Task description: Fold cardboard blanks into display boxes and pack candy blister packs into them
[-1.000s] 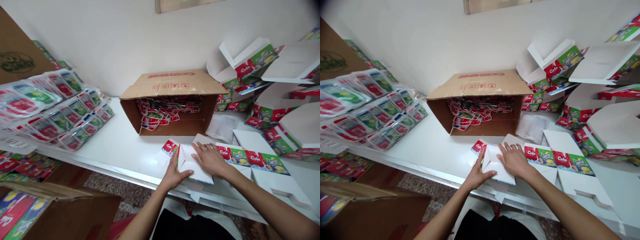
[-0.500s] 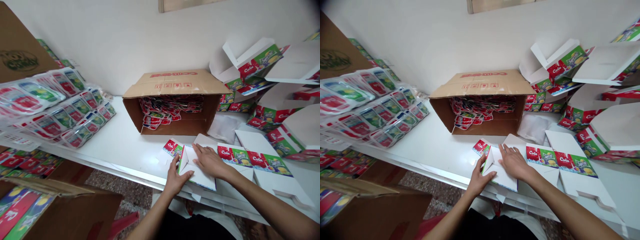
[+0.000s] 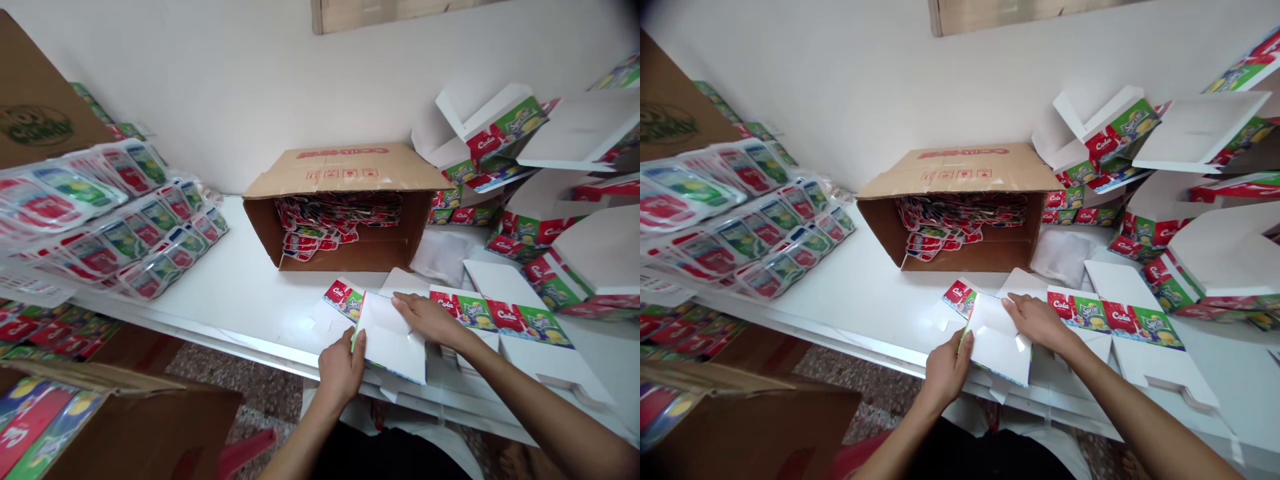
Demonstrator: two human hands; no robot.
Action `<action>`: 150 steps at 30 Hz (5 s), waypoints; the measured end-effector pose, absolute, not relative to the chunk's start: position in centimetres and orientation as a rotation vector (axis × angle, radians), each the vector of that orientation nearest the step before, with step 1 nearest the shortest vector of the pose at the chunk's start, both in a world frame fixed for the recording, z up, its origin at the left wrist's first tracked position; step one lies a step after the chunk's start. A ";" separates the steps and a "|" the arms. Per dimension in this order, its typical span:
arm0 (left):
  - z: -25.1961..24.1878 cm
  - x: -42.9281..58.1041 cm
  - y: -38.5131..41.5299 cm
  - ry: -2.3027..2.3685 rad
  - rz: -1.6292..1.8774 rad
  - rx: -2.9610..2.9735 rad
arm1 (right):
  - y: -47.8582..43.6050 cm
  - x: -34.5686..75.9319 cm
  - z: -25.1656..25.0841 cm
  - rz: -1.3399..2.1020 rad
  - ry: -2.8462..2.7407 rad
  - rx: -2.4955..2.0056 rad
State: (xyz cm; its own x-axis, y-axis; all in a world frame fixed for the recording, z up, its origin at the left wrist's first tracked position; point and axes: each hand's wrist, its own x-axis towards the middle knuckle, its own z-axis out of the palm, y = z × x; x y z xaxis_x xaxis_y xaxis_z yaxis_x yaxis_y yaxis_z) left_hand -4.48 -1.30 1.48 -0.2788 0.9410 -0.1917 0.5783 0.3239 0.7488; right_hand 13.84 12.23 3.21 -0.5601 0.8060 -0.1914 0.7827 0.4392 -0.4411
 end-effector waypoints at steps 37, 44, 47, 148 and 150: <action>-1.8 -2.8 2.0 1.425 1.368 1.185 | 16.0 38.4 23.7 -0.744 -1.663 -1.763; -4.0 -3.5 2.1 1.645 1.331 1.266 | 25.9 46.0 25.6 -0.516 -1.274 -2.226; -5.1 -4.9 1.8 1.780 1.142 1.717 | 24.7 43.3 20.9 -0.425 -1.489 -2.079; -1.4 -2.9 3.7 1.671 0.261 3.073 | 7.9 18.6 1.3 0.302 -2.114 -1.508; -1.0 -3.0 3.7 1.645 0.240 3.075 | 9.6 19.5 1.2 0.460 -1.857 -1.558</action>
